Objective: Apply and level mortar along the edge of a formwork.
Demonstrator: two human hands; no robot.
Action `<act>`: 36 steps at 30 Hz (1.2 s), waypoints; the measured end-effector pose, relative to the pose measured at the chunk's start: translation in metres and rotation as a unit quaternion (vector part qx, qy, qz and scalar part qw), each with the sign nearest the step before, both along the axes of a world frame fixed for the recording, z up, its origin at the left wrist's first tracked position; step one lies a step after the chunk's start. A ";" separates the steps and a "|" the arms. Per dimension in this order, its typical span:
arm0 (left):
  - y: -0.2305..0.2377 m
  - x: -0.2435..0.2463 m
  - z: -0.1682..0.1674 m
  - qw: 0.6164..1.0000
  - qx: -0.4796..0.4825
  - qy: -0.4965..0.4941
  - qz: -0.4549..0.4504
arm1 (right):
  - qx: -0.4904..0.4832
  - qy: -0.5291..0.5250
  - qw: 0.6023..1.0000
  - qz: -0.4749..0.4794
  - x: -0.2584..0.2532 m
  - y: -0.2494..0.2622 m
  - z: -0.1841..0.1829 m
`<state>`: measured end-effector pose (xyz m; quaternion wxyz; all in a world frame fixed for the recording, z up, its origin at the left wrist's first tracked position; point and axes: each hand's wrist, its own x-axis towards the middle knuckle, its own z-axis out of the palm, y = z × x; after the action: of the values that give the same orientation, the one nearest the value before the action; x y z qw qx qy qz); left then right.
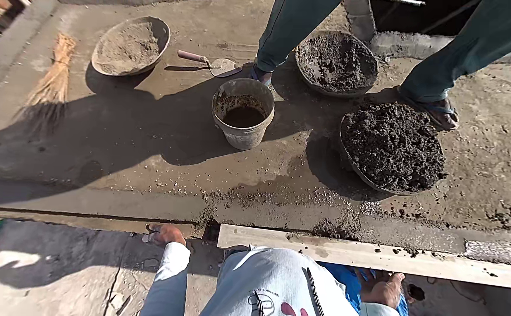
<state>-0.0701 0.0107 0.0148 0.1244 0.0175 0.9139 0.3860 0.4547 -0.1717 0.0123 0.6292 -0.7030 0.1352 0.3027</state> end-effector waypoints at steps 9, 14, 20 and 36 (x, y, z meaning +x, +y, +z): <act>0.000 0.000 -0.005 1.000 -0.007 -0.013 0.008 | 0.008 0.000 1.000 0.006 0.002 -0.002 -0.004; -0.001 -0.003 -0.012 1.000 -0.010 -0.007 0.007 | 0.007 0.008 1.000 0.010 0.004 -0.006 -0.005; 0.000 -0.001 -0.011 1.000 -0.004 0.006 0.006 | 0.000 0.008 1.000 0.025 0.007 -0.007 0.000; 0.003 0.005 0.002 1.000 0.012 0.016 0.015 | 0.000 0.004 1.000 0.022 0.002 -0.001 0.003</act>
<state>-0.0655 0.0135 0.0168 0.1043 0.0114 0.9112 0.3983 0.4567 -0.1732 0.0156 0.6223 -0.7045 0.1222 0.3187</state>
